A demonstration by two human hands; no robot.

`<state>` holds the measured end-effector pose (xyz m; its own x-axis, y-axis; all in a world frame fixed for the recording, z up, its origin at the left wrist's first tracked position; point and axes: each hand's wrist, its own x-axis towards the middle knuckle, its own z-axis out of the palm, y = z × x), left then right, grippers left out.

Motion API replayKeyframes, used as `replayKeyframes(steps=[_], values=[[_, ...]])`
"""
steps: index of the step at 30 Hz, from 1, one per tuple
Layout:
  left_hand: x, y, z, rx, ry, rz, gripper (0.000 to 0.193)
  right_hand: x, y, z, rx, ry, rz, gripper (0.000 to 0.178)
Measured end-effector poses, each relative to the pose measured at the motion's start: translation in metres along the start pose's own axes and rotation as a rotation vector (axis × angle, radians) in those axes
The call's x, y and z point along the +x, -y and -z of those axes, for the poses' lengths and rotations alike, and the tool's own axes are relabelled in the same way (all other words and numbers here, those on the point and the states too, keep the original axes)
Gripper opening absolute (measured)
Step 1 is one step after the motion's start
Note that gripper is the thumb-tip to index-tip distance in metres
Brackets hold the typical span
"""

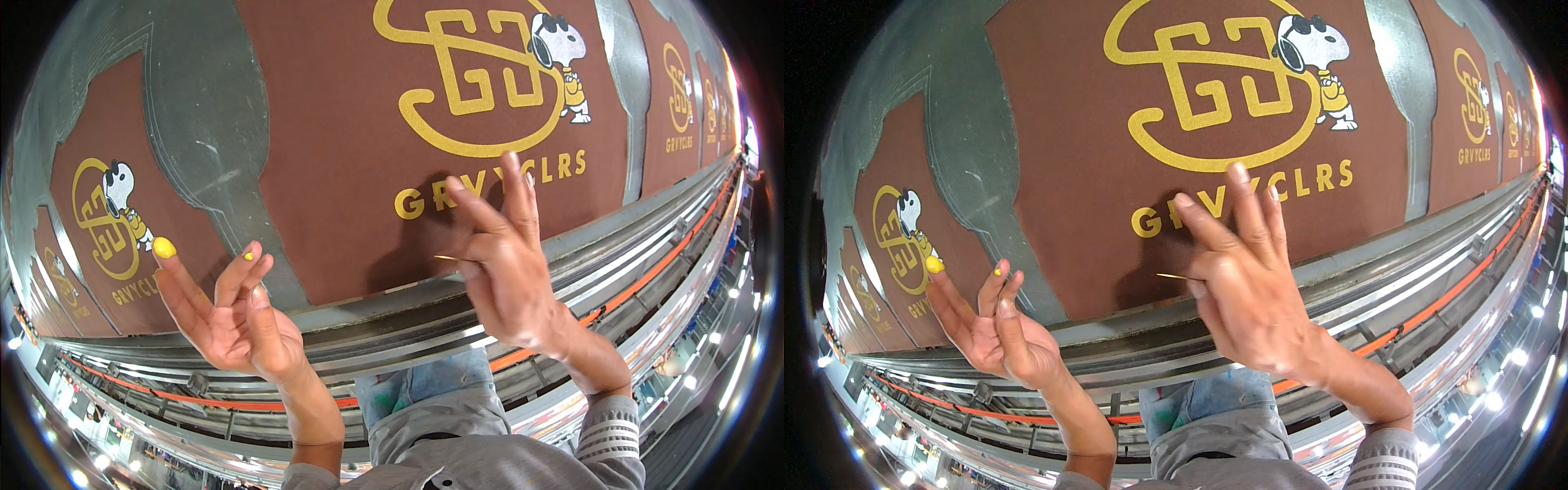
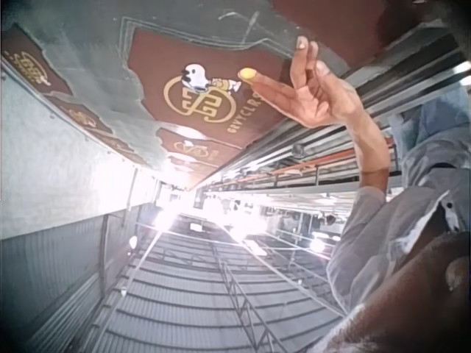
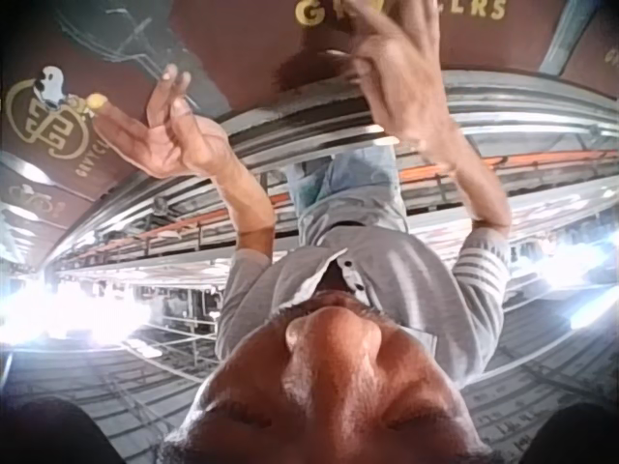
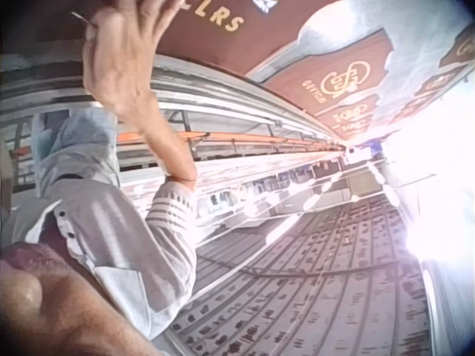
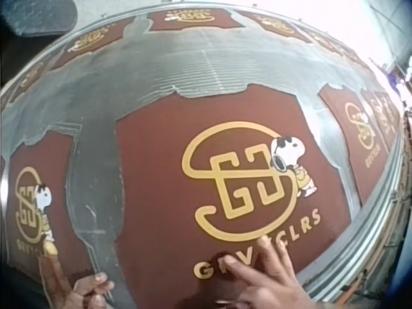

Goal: The person uses a small pointed tool to carefully remove excess yellow ink from the surface of a brown t-shirt lying on a conveyor belt. The shirt features a yellow logo and a cartoon character. The person works methodically along the edges of the printed design to clean up imperfections.

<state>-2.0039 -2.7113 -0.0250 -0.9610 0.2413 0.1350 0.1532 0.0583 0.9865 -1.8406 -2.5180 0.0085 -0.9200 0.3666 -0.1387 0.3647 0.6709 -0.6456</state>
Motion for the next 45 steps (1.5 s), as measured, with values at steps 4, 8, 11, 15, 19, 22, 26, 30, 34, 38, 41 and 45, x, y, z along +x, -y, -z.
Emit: replayKeyframes(steps=[4,8,11,15,19,22,26,30,34,38,41,45], values=[[-0.001,0.001,0.005,0.007,-0.011,0.013,0.088,-0.016,-0.012,0.008,0.127,-0.199,-0.017,0.01],[0.0,0.0,0.0,-0.01,-0.003,0.011,0.088,-0.02,0.004,-0.008,-0.225,-0.062,0.043,0.012],[0.0,-0.001,-0.001,-0.009,0.012,0.006,0.088,-0.017,0.01,-0.014,-0.231,0.035,0.01,0.015],[0.0,0.001,-0.001,0.006,0.024,-0.008,0.088,-0.007,0.009,-0.02,-0.302,0.013,0.045,0.019],[0.001,0.002,-0.001,0.007,0.025,-0.019,0.088,-0.002,0.014,-0.011,-0.141,0.043,-0.039,0.019],[0.0,0.002,0.002,0.025,0.022,-0.012,0.088,0.0,0.009,-0.009,-0.007,-0.062,-0.029,0.02],[-0.001,0.001,0.002,0.022,0.006,-0.002,0.087,-0.007,0.009,-0.007,-0.062,-0.073,-0.03,0.021],[0.0,0.002,0.001,0.021,0.014,-0.011,0.086,-0.002,0.015,-0.012,-0.117,-0.022,-0.044,0.021],[-0.001,0.002,0.002,0.025,0.014,-0.014,0.086,0.0,0.016,-0.02,-0.167,-0.02,-0.032,0.02],[0.0,0.005,0.008,0.006,0.081,-0.048,0.08,-0.007,0.019,-0.017,-0.165,0.008,-0.057,0.02],[-0.001,0.002,0.003,0.037,0.019,-0.014,0.085,-0.005,0.018,-0.018,-0.149,-0.014,-0.052,0.02],[-0.001,0.003,0.002,0.043,0.024,-0.016,0.084,0.001,0.019,-0.017,-0.13,-0.009,-0.067,0.019]])
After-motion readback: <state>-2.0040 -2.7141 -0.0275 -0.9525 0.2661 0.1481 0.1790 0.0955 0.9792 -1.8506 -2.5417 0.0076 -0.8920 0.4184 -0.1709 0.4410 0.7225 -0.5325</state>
